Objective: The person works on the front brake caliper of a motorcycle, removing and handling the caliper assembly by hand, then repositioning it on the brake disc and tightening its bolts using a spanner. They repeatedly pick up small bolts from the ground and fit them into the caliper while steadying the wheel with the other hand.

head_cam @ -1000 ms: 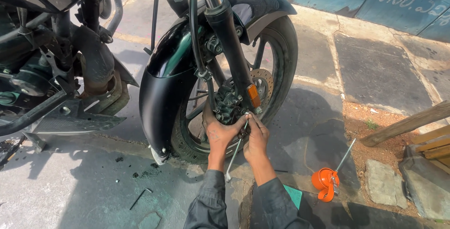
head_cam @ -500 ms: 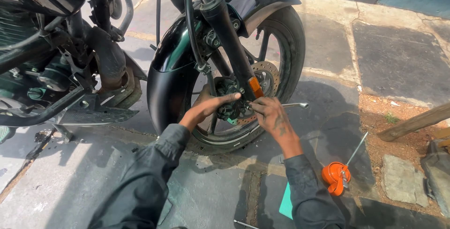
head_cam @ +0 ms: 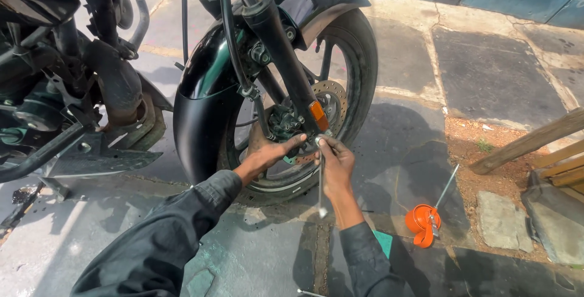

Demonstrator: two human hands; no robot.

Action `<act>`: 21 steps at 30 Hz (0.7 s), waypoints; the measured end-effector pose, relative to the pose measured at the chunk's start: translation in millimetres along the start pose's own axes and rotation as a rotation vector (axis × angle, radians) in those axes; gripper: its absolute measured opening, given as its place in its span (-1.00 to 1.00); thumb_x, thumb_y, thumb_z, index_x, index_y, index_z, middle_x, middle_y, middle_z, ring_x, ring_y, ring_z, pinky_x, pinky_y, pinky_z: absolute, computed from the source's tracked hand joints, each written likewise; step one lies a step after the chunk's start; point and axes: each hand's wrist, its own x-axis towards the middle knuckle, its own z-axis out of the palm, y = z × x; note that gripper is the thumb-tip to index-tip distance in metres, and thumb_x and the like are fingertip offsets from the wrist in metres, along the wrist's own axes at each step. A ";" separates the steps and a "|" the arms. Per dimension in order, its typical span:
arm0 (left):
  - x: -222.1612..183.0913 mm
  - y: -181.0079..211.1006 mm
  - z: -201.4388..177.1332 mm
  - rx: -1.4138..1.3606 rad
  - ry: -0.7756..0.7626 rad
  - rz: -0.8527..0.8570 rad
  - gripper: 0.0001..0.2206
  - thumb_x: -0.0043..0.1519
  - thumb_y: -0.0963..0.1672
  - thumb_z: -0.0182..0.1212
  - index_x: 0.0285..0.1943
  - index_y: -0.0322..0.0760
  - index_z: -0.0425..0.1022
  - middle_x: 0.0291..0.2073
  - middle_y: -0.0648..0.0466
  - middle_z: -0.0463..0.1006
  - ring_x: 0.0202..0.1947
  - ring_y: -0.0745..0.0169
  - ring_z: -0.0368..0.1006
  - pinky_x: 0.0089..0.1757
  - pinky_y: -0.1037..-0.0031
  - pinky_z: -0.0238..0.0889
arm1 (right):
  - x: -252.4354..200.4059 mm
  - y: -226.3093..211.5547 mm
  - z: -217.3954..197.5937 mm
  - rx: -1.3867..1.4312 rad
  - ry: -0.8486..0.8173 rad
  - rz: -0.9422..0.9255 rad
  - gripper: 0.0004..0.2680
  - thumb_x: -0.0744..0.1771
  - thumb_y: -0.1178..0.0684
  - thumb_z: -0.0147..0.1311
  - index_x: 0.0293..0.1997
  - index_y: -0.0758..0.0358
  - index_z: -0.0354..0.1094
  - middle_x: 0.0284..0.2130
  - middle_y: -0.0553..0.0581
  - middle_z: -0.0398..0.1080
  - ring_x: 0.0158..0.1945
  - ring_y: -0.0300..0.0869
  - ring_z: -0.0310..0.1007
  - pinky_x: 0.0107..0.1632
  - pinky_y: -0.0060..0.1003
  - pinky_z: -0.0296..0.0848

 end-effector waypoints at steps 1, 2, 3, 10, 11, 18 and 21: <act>4.2 1.9 -4.9 -0.023 -0.013 -0.025 -0.56 0.03 -0.04 0.54 0.00 -0.35 0.55 -0.17 0.00 0.71 -0.17 0.25 0.68 -0.10 0.45 0.57 | -1.8 -14.7 4.1 -0.261 -0.014 -0.180 -0.84 0.36 0.19 0.19 0.01 0.42 0.51 -0.31 0.11 0.50 -0.33 -0.22 0.41 -0.30 -0.32 0.41; 10.0 3.0 -8.3 -0.017 -0.003 -0.015 -0.56 0.03 -0.04 0.54 0.00 -0.35 0.55 -0.17 0.00 0.71 -0.17 0.25 0.68 -0.10 0.45 0.57 | 2.5 -27.6 9.8 -0.256 -0.027 -0.188 -0.84 0.36 0.19 0.19 0.01 0.42 0.51 -0.31 0.11 0.50 -0.33 -0.22 0.41 -0.30 -0.32 0.41; 8.5 1.2 -8.9 -0.010 0.003 -0.010 -0.57 0.02 -0.06 0.55 -0.01 -0.36 0.53 -0.19 0.00 0.70 -0.18 0.27 0.67 -0.12 0.46 0.56 | 0.2 -37.5 10.5 -0.491 -0.142 -0.343 -0.85 0.35 0.19 0.19 -0.01 0.40 0.51 -0.27 0.12 0.52 -0.26 -0.20 0.48 -0.24 -0.33 0.46; 11.5 -19.9 -3.5 -0.129 -0.043 0.015 -0.67 0.09 -0.13 0.50 -0.02 -0.37 0.55 -0.21 0.01 0.70 -0.21 0.36 0.65 -0.16 0.51 0.57 | 13.4 -61.7 12.7 -1.041 -0.429 -0.884 -0.87 0.32 0.17 0.23 -0.06 0.29 0.53 -0.18 0.19 0.56 -0.14 -0.18 0.57 -0.10 -0.36 0.52; 12.1 -27.5 -1.1 -0.130 -0.041 0.012 -0.67 0.09 -0.13 0.50 -0.02 -0.37 0.55 -0.21 0.01 0.70 -0.21 0.36 0.65 -0.16 0.51 0.57 | 7.8 -63.3 17.5 -1.041 -0.431 -0.881 -0.87 0.32 0.17 0.23 -0.06 0.29 0.53 -0.18 0.19 0.56 -0.14 -0.18 0.57 -0.10 -0.36 0.52; 12.1 -8.8 -1.7 -0.123 -0.009 -0.019 -0.67 0.06 -0.13 0.52 -0.07 -0.36 0.56 -0.25 0.01 0.70 -0.26 0.34 0.64 -0.20 0.50 0.56 | 5.0 26.9 26.9 0.094 0.070 -0.024 -0.92 0.37 0.15 0.15 -0.14 0.33 0.50 -0.37 0.06 0.49 -0.41 -0.28 0.42 -0.37 -0.33 0.38; 2.8 4.5 -1.9 -0.024 0.012 -0.042 -0.65 0.04 -0.13 0.55 -0.07 -0.36 0.56 -0.25 -0.01 0.70 -0.27 0.30 0.64 -0.22 0.49 0.55 | -7.1 18.0 21.2 0.186 0.094 0.036 -0.92 0.36 0.14 0.13 -0.14 0.30 0.49 -0.38 0.04 0.47 -0.42 -0.25 0.40 -0.41 -0.33 0.35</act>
